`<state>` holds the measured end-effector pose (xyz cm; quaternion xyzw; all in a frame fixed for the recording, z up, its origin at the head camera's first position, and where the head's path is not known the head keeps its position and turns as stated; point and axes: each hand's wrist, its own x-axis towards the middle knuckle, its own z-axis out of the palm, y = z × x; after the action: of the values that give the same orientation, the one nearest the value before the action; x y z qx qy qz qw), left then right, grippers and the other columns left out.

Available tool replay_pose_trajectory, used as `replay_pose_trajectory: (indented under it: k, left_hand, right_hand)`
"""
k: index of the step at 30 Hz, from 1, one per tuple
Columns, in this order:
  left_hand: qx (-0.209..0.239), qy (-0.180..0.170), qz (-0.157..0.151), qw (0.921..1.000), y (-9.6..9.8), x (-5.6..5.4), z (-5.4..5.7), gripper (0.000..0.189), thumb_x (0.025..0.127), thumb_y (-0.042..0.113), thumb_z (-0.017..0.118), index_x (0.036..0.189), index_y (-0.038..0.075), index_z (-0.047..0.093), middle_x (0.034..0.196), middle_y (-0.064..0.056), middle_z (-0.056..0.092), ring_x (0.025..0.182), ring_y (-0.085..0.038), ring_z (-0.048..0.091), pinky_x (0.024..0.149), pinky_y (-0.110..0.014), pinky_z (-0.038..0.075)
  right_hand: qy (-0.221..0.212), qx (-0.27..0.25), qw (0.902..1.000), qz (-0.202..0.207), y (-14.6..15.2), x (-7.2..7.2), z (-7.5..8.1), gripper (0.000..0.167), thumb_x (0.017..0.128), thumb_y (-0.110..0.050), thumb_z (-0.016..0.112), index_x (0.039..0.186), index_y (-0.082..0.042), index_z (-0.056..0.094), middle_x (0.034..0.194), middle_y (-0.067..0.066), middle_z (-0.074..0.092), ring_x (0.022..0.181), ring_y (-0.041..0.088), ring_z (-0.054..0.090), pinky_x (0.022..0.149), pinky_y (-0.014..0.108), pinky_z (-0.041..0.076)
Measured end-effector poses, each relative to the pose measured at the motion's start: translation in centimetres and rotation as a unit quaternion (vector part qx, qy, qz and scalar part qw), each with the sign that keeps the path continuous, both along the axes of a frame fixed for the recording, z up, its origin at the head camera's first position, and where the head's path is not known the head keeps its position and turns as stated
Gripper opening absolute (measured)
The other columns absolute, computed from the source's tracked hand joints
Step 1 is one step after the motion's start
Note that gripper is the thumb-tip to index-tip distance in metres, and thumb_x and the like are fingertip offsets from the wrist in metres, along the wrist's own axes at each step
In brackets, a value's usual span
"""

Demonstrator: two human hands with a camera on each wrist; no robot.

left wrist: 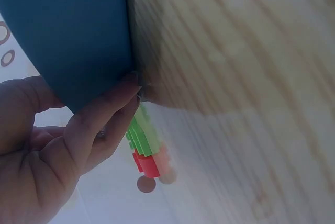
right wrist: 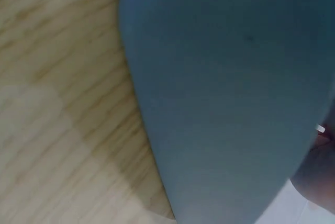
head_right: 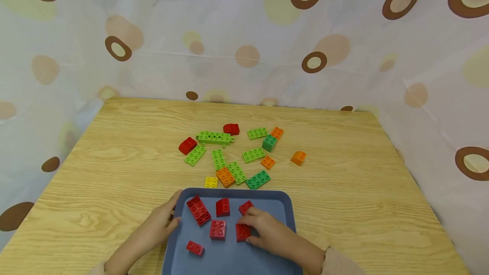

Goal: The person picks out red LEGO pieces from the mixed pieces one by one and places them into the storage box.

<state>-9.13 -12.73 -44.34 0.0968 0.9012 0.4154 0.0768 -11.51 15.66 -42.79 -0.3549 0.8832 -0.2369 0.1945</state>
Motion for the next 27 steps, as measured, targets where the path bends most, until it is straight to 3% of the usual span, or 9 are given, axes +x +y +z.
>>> replay_pose_trajectory:
  k: [10,13,17,22,27]
  left_hand:
    - [0.003,-0.004,0.005,1.0,0.1,0.1,0.0,0.062,0.083,-0.008,0.054,0.14,-0.007,0.031,0.132,-0.026,0.05,0.113,-0.031,0.055,0.09,-0.045,0.048]
    - [0.004,-0.005,0.005,1.0,0.1,0.0,0.1,0.062,0.083,-0.008,0.055,0.14,-0.008,0.03,0.132,-0.026,0.049,0.114,-0.032,0.054,0.09,-0.045,0.048]
    - [0.006,-0.005,0.002,1.0,0.0,0.0,0.1,0.063,0.082,-0.009,0.055,0.14,-0.008,0.03,0.131,-0.027,0.05,0.113,-0.032,0.055,0.088,-0.045,0.049]
    - [0.005,-0.006,0.001,1.0,0.0,0.0,0.1,0.062,0.083,-0.008,0.055,0.14,-0.007,0.031,0.131,-0.026,0.05,0.113,-0.032,0.055,0.088,-0.045,0.049]
    - [-0.001,-0.001,0.002,1.0,0.1,0.0,0.0,0.062,0.082,-0.008,0.055,0.14,-0.008,0.031,0.13,-0.027,0.051,0.114,-0.033,0.054,0.089,-0.046,0.048]
  right_hand:
    - [0.01,0.006,0.9999,0.01,-0.1,0.1,-0.1,0.033,0.076,-0.009,0.073,0.108,-0.007,0.066,0.099,0.0,0.058,0.084,0.004,0.051,0.071,0.017,0.05]
    - [0.019,0.016,0.9997,0.007,-0.1,0.1,0.3,0.034,0.077,-0.013,0.073,0.109,-0.007,0.065,0.103,0.001,0.06,0.088,0.007,0.055,0.075,0.019,0.052]
    - [0.053,0.008,0.9986,0.004,0.0,-0.2,1.1,0.031,0.078,-0.017,0.073,0.107,-0.007,0.066,0.105,0.003,0.063,0.094,0.012,0.06,0.079,0.023,0.053]
    - [0.099,-0.032,0.9945,-0.006,0.2,-0.8,2.1,0.027,0.078,-0.015,0.073,0.103,-0.005,0.067,0.098,0.002,0.063,0.089,0.013,0.061,0.076,0.024,0.054]
    - [0.123,-0.044,0.9912,-0.024,-0.2,-2.1,2.7,0.027,0.08,-0.014,0.071,0.105,-0.005,0.067,0.1,0.004,0.064,0.091,0.017,0.061,0.076,0.027,0.054]
